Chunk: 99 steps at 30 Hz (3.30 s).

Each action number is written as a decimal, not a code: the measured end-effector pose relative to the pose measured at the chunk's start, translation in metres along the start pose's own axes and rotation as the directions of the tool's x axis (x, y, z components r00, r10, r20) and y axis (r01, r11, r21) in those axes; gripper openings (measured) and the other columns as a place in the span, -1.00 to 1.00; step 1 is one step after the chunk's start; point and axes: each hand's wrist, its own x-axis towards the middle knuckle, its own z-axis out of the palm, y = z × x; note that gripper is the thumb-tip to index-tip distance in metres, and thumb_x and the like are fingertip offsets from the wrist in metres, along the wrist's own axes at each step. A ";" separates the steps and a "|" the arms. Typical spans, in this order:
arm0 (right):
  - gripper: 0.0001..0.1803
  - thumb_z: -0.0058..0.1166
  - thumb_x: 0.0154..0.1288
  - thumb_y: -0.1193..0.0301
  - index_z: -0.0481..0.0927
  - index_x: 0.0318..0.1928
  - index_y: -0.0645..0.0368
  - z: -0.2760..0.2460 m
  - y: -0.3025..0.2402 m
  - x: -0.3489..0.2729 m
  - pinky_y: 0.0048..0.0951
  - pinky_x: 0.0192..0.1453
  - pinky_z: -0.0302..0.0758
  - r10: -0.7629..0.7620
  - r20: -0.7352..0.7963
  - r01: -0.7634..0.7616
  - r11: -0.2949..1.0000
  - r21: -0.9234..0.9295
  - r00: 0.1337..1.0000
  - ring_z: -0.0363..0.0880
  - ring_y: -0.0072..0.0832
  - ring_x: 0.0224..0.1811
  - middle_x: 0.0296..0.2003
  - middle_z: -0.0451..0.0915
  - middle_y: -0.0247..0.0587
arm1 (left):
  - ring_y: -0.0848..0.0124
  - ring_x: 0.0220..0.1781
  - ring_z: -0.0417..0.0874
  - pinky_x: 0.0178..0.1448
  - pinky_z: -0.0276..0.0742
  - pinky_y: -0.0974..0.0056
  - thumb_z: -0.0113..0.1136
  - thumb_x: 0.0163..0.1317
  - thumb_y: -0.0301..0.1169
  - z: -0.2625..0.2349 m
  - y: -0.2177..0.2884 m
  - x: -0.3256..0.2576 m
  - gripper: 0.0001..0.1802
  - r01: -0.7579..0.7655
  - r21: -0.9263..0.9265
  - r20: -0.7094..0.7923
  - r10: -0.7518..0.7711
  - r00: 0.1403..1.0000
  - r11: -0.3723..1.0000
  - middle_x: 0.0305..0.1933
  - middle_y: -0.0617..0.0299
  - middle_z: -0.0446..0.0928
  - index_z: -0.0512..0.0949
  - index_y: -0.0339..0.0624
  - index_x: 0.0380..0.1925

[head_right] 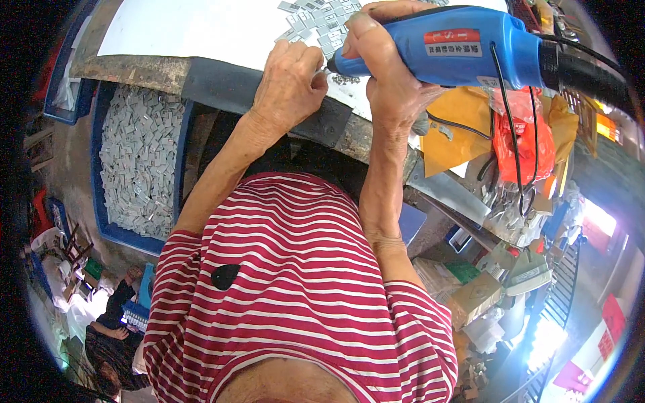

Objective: Assembling small metal components using an electric screwdriver.

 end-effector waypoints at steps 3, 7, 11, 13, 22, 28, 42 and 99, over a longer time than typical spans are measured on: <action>-0.85 -0.02 -0.05 0.62 0.39 -0.39 0.42 -0.003 0.001 0.001 -0.42 -0.52 0.43 0.003 0.030 -0.004 0.999 0.044 1.000 0.39 -0.46 -0.70 -0.59 0.46 0.00 | 0.13 -0.38 0.40 -0.26 0.34 0.14 0.19 -0.25 -0.61 0.000 0.003 0.001 -0.81 0.011 -0.005 0.012 -0.011 1.000 1.000 -0.54 0.07 0.39 0.38 -0.24 -0.60; -0.88 -0.03 -0.04 0.63 0.38 -0.41 0.40 -0.001 0.008 -0.001 -0.42 -0.53 0.43 -0.061 0.080 0.063 0.998 -0.031 0.995 0.39 -0.47 -0.69 -0.59 0.46 -0.01 | 0.12 -0.39 0.39 -0.27 0.34 0.13 0.19 -0.24 -0.60 0.000 0.001 -0.001 -0.81 0.030 -0.007 0.004 -0.030 1.000 1.000 -0.53 0.07 0.39 0.37 -0.24 -0.59; -0.91 -0.04 -0.03 0.63 0.39 -0.43 0.39 -0.003 0.016 0.004 -0.44 -0.53 0.44 -0.172 0.221 0.206 0.968 -0.141 0.960 0.40 -0.47 -0.69 -0.62 0.44 -0.05 | 0.13 -0.39 0.37 -0.27 0.33 0.14 0.19 -0.24 -0.60 0.001 -0.001 -0.002 -0.79 0.014 -0.048 0.001 -0.014 1.000 0.999 -0.51 0.08 0.38 0.37 -0.23 -0.57; -0.90 -0.03 -0.03 0.63 0.42 -0.42 0.40 -0.004 0.013 0.004 -0.45 -0.50 0.42 -0.029 0.171 0.033 0.999 -0.021 0.985 0.40 -0.47 -0.68 -0.63 0.44 -0.07 | 0.13 -0.39 0.37 -0.27 0.33 0.14 0.19 -0.23 -0.60 0.001 -0.003 -0.003 -0.79 0.018 -0.056 0.001 -0.018 1.000 0.998 -0.51 0.09 0.38 0.37 -0.22 -0.57; -0.77 -0.02 -0.03 0.62 0.38 -0.27 0.38 -0.007 -0.001 -0.003 -0.38 -0.43 0.43 -0.026 0.169 0.017 0.998 0.055 0.985 0.42 -0.45 -0.62 -0.50 0.47 0.02 | 0.13 -0.37 0.38 -0.26 0.33 0.14 0.19 -0.23 -0.61 -0.001 0.001 -0.001 -0.79 0.005 -0.033 -0.028 -0.006 1.000 0.999 -0.52 0.11 0.38 0.36 -0.21 -0.58; -0.72 -0.07 -0.05 0.63 0.36 -0.23 0.35 -0.019 -0.001 -0.007 -0.32 -0.36 0.45 -0.056 0.238 0.030 0.993 0.112 0.970 0.41 -0.44 -0.61 -0.43 0.46 0.09 | 0.13 -0.39 0.38 -0.27 0.31 0.15 0.17 -0.24 -0.62 -0.003 0.000 -0.002 -0.79 -0.061 -0.009 -0.026 0.061 0.998 0.998 -0.52 0.11 0.37 0.35 -0.20 -0.57; -0.68 -0.05 -0.06 0.60 0.35 -0.20 0.34 -0.030 -0.021 -0.016 -0.28 -0.32 0.46 -0.110 0.188 0.092 0.991 0.099 0.976 0.43 -0.44 -0.59 -0.41 0.45 0.12 | 0.14 -0.38 0.43 -0.22 0.34 0.15 0.13 -0.09 -0.46 -0.001 0.002 0.002 -0.84 -0.071 -0.063 0.084 0.076 0.994 0.995 -0.45 0.05 0.44 0.46 -0.25 -0.45; -0.74 -0.05 -0.02 0.60 0.41 -0.24 0.41 -0.039 -0.038 -0.026 -0.31 -0.47 0.42 0.009 -0.162 0.039 0.956 0.290 0.987 0.40 -0.39 -0.64 -0.48 0.47 0.11 | 0.28 -0.22 0.48 -0.11 0.34 0.26 0.22 -0.11 -0.53 -0.055 0.009 -0.019 -0.75 -0.019 -0.234 0.015 0.023 1.000 0.972 -0.34 0.18 0.51 0.54 -0.21 -0.33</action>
